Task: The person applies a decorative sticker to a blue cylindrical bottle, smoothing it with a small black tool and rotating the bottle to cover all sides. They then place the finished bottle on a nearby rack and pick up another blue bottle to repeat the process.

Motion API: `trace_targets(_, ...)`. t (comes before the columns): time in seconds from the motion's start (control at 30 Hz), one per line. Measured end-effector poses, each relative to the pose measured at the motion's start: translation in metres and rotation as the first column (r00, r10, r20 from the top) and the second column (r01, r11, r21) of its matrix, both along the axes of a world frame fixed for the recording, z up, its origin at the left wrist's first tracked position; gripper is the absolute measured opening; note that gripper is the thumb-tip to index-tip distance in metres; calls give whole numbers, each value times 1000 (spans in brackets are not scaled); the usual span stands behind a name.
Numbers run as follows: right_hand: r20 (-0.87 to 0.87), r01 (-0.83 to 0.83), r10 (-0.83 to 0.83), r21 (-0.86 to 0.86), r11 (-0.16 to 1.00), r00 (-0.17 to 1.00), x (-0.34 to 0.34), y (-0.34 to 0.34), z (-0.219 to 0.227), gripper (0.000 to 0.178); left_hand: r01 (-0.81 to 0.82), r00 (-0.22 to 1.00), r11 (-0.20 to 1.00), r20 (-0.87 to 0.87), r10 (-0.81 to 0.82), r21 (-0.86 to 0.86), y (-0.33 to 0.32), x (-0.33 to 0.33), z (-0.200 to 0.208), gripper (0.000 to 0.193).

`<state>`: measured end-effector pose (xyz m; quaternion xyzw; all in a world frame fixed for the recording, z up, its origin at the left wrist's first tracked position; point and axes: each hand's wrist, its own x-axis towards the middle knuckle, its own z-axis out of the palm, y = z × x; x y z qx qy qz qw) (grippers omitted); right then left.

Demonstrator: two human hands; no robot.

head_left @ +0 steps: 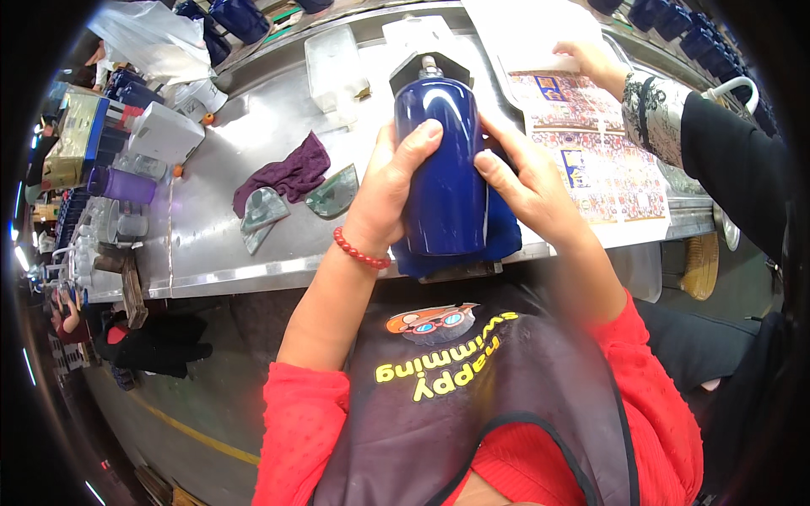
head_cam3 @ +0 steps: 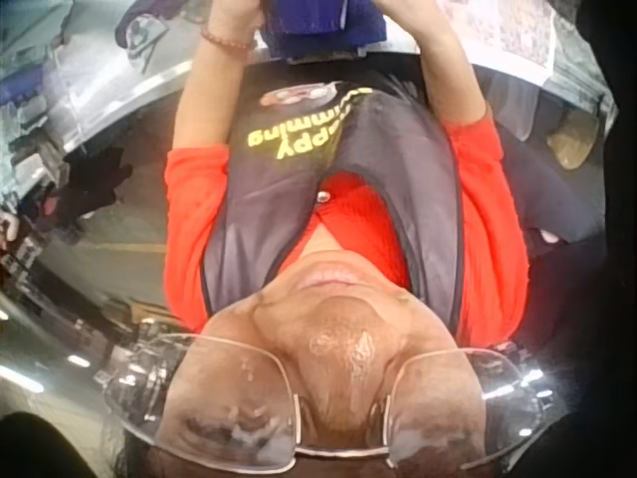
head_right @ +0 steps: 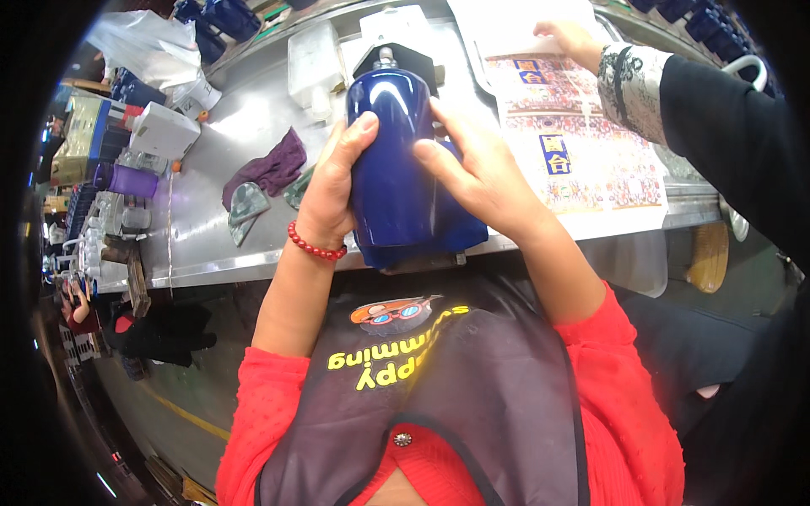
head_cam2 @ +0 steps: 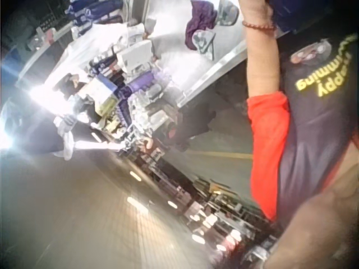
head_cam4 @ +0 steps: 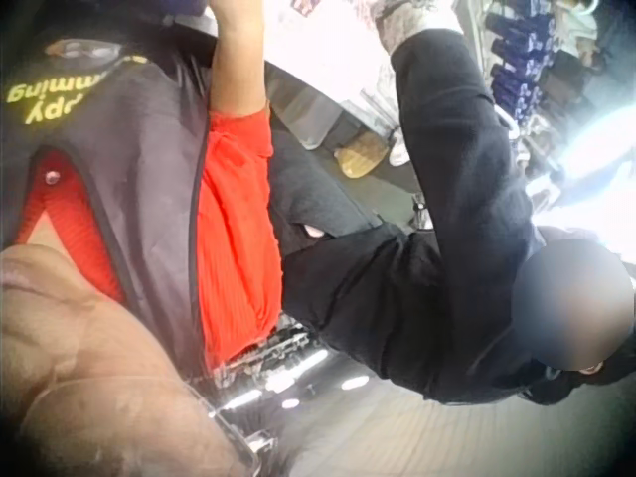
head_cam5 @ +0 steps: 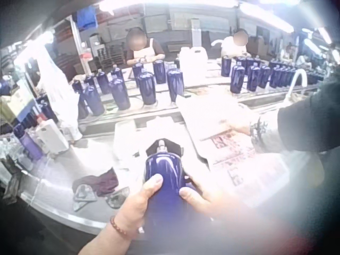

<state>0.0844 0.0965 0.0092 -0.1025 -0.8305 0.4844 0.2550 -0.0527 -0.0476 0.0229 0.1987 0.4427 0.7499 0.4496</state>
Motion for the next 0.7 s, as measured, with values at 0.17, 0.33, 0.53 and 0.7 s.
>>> trace_targets(0.17,63,-4,3,7,1000,998,8,9,-5,54,-108,988,993,110,111,-37,24,-5,-6,41)
trace_targets(0.33,61,-142,152,-143,979,986,24,14,-1,68,69,945,985,308,-115,155,24,-15,-4,42)
trace_targets(0.53,9,-233,236,-106,967,972,38,3,6,95,51,907,985,404,-116,166,25,-17,2,48)
trace_targets(0.7,29,-113,110,196,974,994,40,-3,12,97,61,918,979,373,-132,195,28,-15,2,49)
